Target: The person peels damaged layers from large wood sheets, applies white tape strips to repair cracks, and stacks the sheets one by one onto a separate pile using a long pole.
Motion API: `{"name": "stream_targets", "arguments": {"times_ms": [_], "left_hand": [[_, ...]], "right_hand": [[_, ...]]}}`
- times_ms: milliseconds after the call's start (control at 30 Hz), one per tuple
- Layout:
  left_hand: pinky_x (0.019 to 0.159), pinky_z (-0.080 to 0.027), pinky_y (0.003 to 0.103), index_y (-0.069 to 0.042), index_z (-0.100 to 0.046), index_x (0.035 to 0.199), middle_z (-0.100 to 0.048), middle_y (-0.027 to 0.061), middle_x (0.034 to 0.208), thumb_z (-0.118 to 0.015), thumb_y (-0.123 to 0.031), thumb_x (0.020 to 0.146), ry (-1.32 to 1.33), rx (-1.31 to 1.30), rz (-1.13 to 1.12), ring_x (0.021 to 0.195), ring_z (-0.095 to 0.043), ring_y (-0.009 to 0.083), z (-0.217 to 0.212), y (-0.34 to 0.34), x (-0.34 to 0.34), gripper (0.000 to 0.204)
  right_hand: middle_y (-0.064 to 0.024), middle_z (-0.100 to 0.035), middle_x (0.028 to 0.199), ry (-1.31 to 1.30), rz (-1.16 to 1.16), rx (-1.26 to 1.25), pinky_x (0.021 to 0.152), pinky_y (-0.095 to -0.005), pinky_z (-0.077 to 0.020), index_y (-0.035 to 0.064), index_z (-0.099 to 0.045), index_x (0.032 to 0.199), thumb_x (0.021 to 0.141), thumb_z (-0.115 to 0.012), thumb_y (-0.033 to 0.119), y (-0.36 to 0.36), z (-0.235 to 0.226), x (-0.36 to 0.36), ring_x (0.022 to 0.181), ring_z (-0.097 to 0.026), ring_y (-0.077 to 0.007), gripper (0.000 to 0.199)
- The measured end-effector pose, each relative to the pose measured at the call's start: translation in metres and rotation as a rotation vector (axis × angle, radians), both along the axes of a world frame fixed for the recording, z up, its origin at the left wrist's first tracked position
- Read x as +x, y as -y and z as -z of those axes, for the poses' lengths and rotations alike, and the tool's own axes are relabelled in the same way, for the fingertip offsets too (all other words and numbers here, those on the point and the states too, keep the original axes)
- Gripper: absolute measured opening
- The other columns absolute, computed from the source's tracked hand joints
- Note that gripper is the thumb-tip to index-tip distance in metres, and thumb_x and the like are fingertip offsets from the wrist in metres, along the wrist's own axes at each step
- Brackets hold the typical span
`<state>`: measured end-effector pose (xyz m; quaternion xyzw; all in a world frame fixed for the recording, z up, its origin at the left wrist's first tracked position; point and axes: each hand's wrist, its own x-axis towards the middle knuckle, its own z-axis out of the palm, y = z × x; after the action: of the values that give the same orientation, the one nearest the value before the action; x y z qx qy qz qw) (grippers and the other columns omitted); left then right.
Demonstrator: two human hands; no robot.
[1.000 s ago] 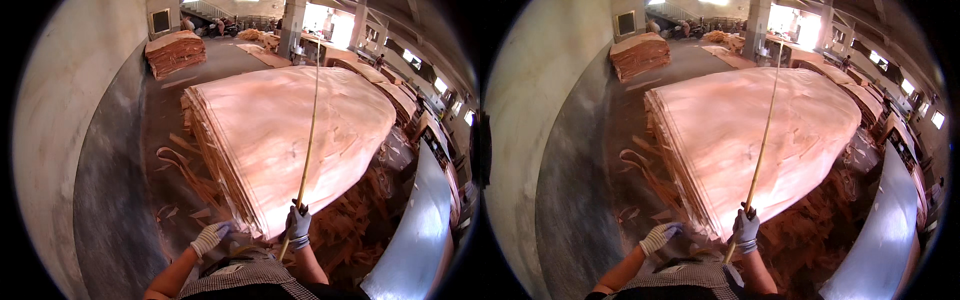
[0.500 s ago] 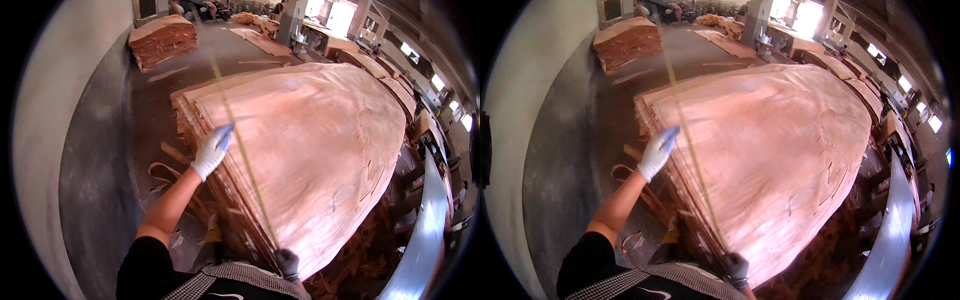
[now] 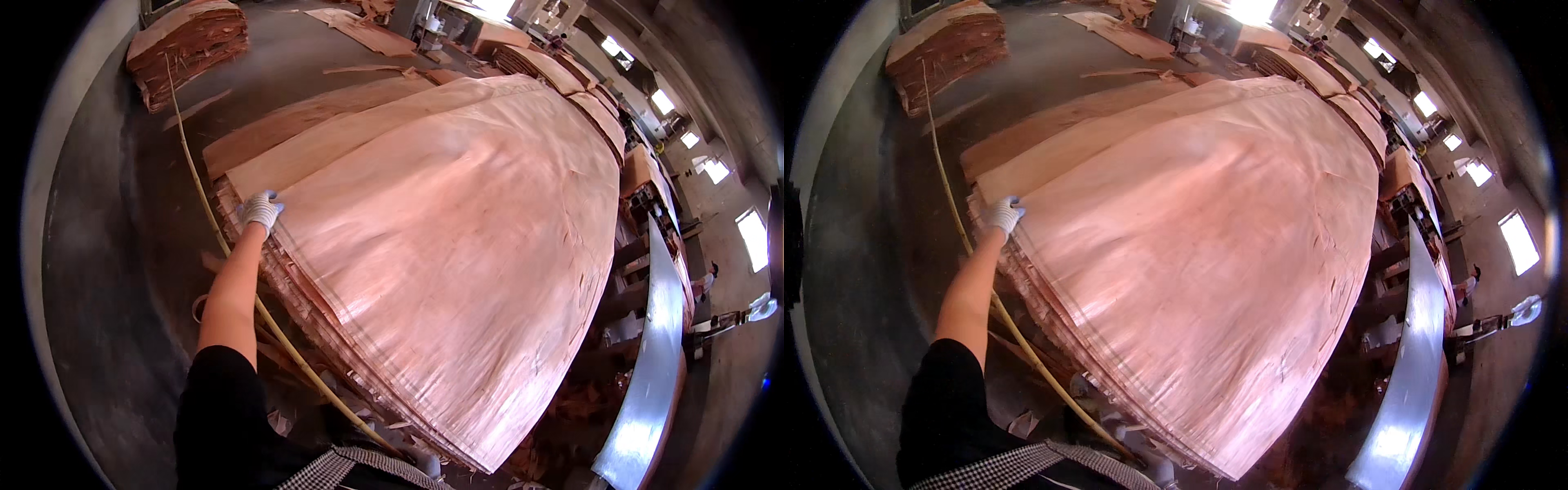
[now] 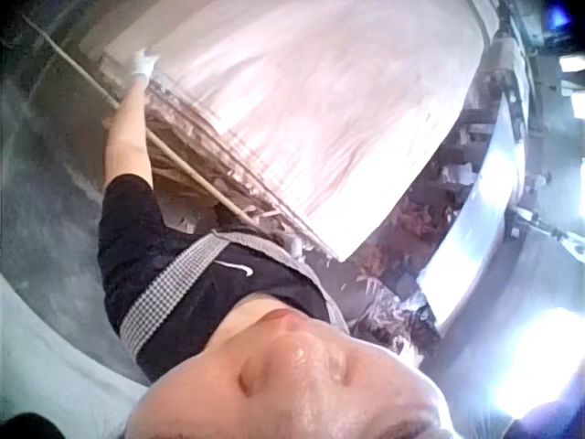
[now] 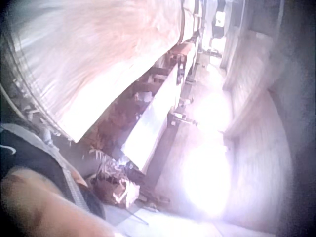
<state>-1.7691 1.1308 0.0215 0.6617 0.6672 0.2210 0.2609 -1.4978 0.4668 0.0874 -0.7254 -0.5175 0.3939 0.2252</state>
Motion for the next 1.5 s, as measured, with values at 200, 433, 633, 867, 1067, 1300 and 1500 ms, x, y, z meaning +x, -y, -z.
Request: {"name": "stream_targets", "arguments": {"times_ms": [200,433,633,867,1067,1300,1500], "left_hand": [[0.087,-0.046,0.043,-0.010,-0.066,0.100,-0.066,0.0130,0.103,-0.071,-0.028,0.074,-0.341,0.026,-0.039,0.100,-0.061,0.0309,-0.090,0.048,0.041,0.032],[0.087,-0.047,0.047,-0.013,-0.058,0.114,-0.063,0.0166,0.107,-0.045,-0.035,0.090,-0.406,0.199,0.010,0.099,-0.059,0.0356,-0.062,0.043,0.021,0.035],[0.087,-0.047,0.044,-0.015,-0.054,0.119,-0.061,0.0137,0.114,-0.039,-0.031,0.093,-0.461,0.417,0.069,0.104,-0.057,0.0350,-0.121,0.067,0.029,0.035],[0.083,-0.048,0.040,-0.009,-0.064,0.100,-0.064,0.0143,0.103,-0.046,-0.024,0.088,-0.266,0.279,0.067,0.097,-0.060,0.0310,-0.133,0.025,0.011,0.026],[0.083,-0.050,0.042,-0.006,-0.065,0.102,-0.064,0.0167,0.107,-0.052,-0.022,0.088,-0.612,0.116,0.374,0.101,-0.062,0.0312,-0.148,0.018,0.010,0.025],[0.082,-0.051,0.044,-0.005,-0.066,0.092,-0.063,0.0170,0.105,-0.059,-0.023,0.084,-0.616,0.274,0.364,0.096,-0.062,0.0316,-0.095,-0.031,-0.031,0.021],[0.078,-0.048,0.043,-0.002,-0.061,0.083,-0.053,0.0174,0.098,-0.061,-0.020,0.080,-0.232,0.441,0.627,0.085,-0.056,0.0348,-0.140,0.038,0.003,0.018]], "right_hand": [[-0.0156,-0.066,0.082,0.059,0.133,-0.110,0.067,-0.0368,-0.0508,0.0134,-0.067,0.103,0.077,-0.069,0.036,-0.018,-0.025,-0.023,0.075,-0.065,-0.0295,0.034],[-0.0144,-0.066,0.075,0.106,0.205,0.097,0.061,-0.0366,-0.0520,0.0091,-0.068,0.094,0.077,-0.070,0.028,0.005,-0.026,-0.043,0.068,-0.066,-0.0300,0.026],[-0.0152,-0.068,0.083,-0.041,0.283,-0.065,0.067,-0.0326,-0.0523,0.0064,-0.068,0.098,0.077,-0.071,0.025,0.036,-0.036,-0.062,0.075,-0.068,-0.0233,0.029],[-0.0144,-0.068,0.088,-0.012,0.336,-0.066,0.072,-0.0313,-0.0519,0.0048,-0.065,0.105,0.076,-0.072,0.025,0.009,-0.043,-0.089,0.081,-0.067,-0.0216,0.036],[-0.0162,-0.068,0.091,-0.039,0.385,-0.068,0.071,-0.0329,-0.0517,0.0029,-0.064,0.108,0.076,-0.071,0.027,-0.037,-0.039,-0.124,0.083,-0.067,-0.0241,0.041],[-0.0168,-0.067,0.087,0.014,0.332,-0.003,0.069,-0.0340,-0.0516,0.0082,-0.064,0.110,0.077,-0.071,0.030,-0.079,-0.026,-0.153,0.080,-0.067,-0.0277,0.040],[-0.0153,-0.068,0.084,-0.028,0.392,0.054,0.068,-0.0346,-0.0520,0.0118,-0.064,0.108,0.077,-0.072,0.030,-0.090,-0.024,-0.170,0.078,-0.068,-0.0273,0.036]]}}
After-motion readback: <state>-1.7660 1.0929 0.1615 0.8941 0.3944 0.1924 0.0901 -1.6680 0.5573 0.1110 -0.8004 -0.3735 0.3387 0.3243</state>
